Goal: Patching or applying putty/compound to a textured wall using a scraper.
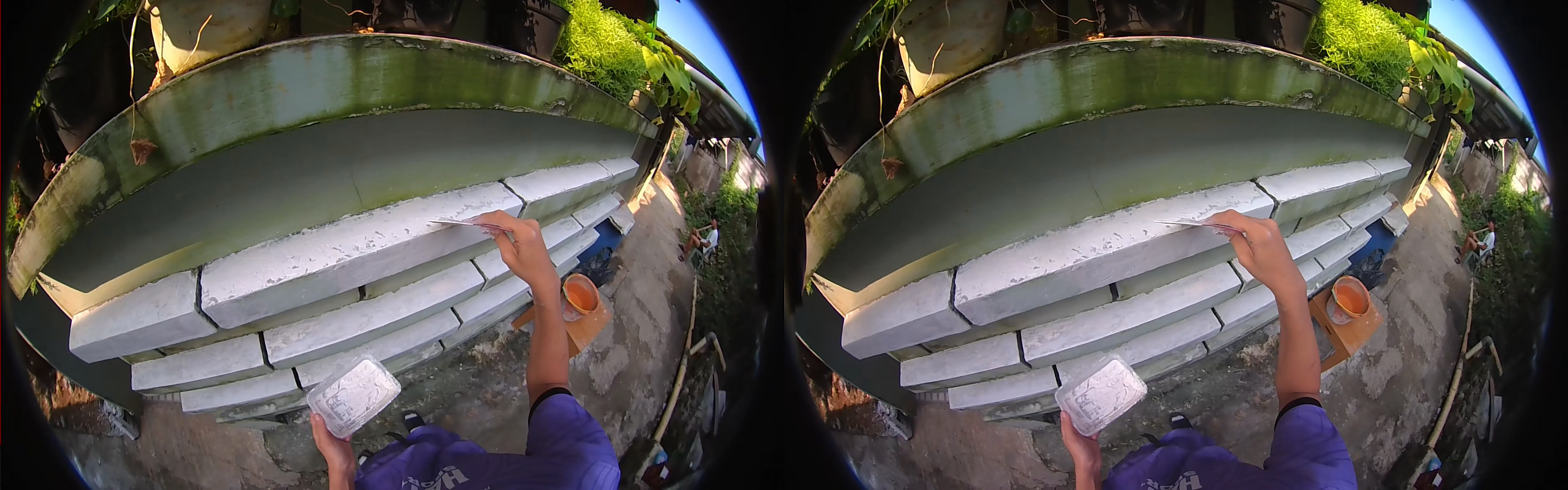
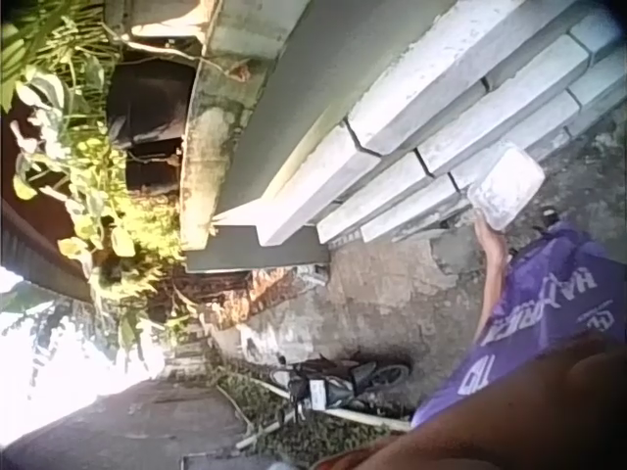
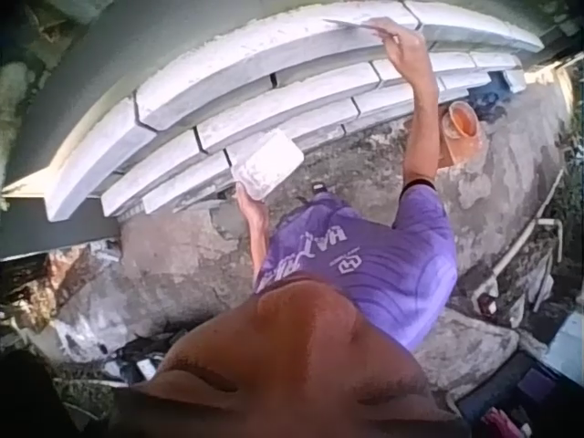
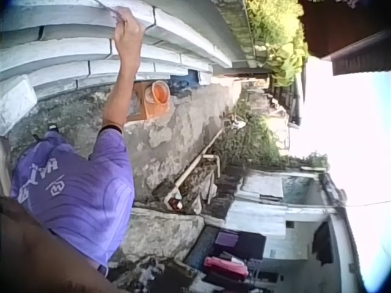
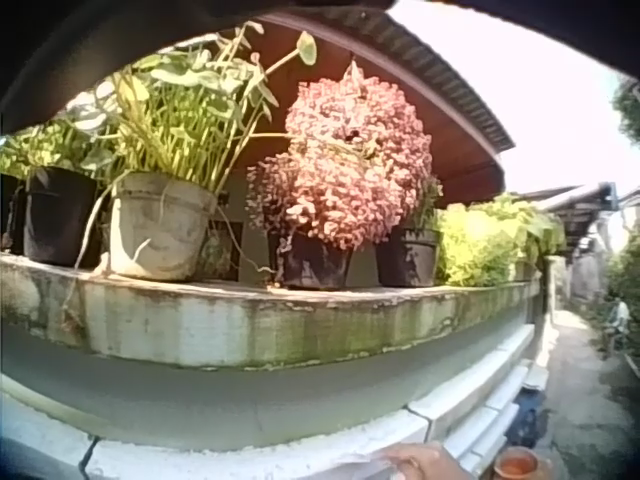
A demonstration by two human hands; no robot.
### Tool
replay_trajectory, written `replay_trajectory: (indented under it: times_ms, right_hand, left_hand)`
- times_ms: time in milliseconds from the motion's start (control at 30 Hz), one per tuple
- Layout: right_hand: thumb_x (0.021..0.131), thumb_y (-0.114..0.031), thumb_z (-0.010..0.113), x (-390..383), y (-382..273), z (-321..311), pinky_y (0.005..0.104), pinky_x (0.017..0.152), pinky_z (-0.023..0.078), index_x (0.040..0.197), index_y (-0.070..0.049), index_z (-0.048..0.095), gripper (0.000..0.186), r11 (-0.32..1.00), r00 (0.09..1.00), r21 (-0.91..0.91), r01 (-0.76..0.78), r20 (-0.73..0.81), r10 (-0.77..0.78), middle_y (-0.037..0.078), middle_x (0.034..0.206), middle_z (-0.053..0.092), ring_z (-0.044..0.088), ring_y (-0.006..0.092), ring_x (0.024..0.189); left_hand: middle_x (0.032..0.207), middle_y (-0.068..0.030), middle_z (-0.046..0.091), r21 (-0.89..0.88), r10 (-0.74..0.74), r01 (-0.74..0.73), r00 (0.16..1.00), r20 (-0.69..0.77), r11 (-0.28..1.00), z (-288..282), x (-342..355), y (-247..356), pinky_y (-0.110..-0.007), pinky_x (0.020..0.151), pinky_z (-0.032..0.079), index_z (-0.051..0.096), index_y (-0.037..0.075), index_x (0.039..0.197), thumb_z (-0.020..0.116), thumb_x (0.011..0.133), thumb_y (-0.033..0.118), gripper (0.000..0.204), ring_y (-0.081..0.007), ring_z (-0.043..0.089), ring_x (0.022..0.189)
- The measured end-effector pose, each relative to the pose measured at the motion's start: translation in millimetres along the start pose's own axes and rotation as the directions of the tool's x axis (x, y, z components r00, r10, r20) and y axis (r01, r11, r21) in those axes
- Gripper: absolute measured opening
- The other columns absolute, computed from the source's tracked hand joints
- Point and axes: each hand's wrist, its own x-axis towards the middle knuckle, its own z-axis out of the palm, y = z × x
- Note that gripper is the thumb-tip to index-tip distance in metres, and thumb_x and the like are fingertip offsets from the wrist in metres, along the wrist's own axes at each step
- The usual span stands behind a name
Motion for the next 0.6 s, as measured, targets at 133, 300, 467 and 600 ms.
replay_trajectory:
  times_ms: [133,300,467,600]
  right_hand:
    - [0.08,0.013,0.053,-4,2,0,0.0328,0.074,0.053,0.107,-0.001,0.066,0.033,1.0,1.0,0.014,-0.012,-0.007,0.012,0.017,0.091,0.069,0.069,0.032,0.08]
    - [0.077,0.013,0.057,-16,12,0,0.0366,0.08,0.054,0.106,-0.002,0.068,0.034,0.997,0.998,-0.05,0.058,0.006,-0.058,0.016,0.097,0.07,0.069,0.0337,0.089]
    - [0.073,0.011,0.06,-23,24,-1,0.0424,0.086,0.054,0.105,-0.004,0.068,0.037,0.96,0.98,-0.201,0.193,-0.003,-0.198,0.016,0.099,0.07,0.067,0.0358,0.096]
    - [0.074,0.011,0.06,-25,30,-2,0.0422,0.087,0.054,0.105,-0.003,0.068,0.036,0.949,0.976,-0.243,0.2,-0.039,-0.216,0.015,0.101,0.071,0.068,0.0353,0.097]
  left_hand:
    - [0.131,-0.0041,0.059,-0.022,0.001,-0.001,1.0,0.0,1.0,3,-3,2,-0.04,0.088,0.052,0.048,0.01,0.138,0.045,0.1,0.049,0.054,-0.0217,0.061,0.116]
    - [0.131,-0.0044,0.059,-0.019,-0.022,0.022,1.0,0.018,1.0,-1,-5,2,-0.04,0.09,0.052,0.048,0.01,0.138,0.045,0.1,0.049,0.054,-0.0218,0.06,0.117]
    - [0.131,-0.0045,0.059,-0.029,-0.028,0.028,0.999,0.024,0.999,5,-8,4,-0.039,0.091,0.051,0.049,0.01,0.137,0.045,0.1,0.049,0.053,-0.021,0.06,0.117]
    - [0.132,-0.0044,0.059,-0.033,-0.047,0.047,0.999,0.0,0.998,0,-11,2,-0.039,0.091,0.051,0.049,0.01,0.137,0.045,0.1,0.049,0.054,-0.0211,0.06,0.118]
